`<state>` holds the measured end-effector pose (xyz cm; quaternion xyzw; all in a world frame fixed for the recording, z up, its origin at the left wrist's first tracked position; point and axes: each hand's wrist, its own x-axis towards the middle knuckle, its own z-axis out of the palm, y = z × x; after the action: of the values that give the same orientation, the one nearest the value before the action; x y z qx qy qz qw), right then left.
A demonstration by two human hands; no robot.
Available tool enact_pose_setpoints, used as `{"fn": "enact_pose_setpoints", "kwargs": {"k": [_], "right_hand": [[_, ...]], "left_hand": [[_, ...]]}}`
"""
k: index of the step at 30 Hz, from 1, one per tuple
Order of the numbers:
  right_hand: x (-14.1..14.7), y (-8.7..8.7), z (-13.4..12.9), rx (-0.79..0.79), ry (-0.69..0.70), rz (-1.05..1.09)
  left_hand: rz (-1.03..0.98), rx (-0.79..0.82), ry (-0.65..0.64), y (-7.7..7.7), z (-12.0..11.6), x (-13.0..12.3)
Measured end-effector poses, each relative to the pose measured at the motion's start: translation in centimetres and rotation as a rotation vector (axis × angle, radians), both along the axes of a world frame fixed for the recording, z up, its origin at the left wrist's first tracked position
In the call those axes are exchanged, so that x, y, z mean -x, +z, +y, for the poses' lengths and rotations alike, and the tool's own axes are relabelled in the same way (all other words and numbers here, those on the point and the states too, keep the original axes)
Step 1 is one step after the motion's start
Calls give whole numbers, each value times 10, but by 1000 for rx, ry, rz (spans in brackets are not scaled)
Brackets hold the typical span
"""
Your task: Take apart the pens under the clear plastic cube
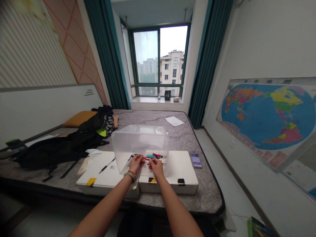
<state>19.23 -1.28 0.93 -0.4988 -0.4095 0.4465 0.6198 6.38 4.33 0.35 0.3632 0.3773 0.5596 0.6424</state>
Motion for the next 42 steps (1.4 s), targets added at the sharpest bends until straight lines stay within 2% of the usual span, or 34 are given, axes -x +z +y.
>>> {"fn": "enact_pose_setpoints", "kwargs": {"k": [4, 19, 25, 32, 35, 37, 42], "right_hand": [[1, 0, -1, -14, -2, -31], [4, 3, 0, 3, -19, -35], [4, 3, -1, -3, -35, -39], [4, 1, -1, -5, -31, -35], [3, -1, 0, -5, -33, -31], [3, -2, 0, -6, -28, -29], [2, -1, 0, -4, -21, -37]], "left_hand": [[-90, 22, -15, 1, 0, -1], [-121, 136, 19, 10, -3, 0], [-141, 136, -15, 11, -4, 1], [-135, 93, 15, 11, -4, 1], [-67, 41, -50, 6, -4, 1], [57, -45, -90, 2, -4, 0], [390, -239, -69, -1, -9, -4]]}}
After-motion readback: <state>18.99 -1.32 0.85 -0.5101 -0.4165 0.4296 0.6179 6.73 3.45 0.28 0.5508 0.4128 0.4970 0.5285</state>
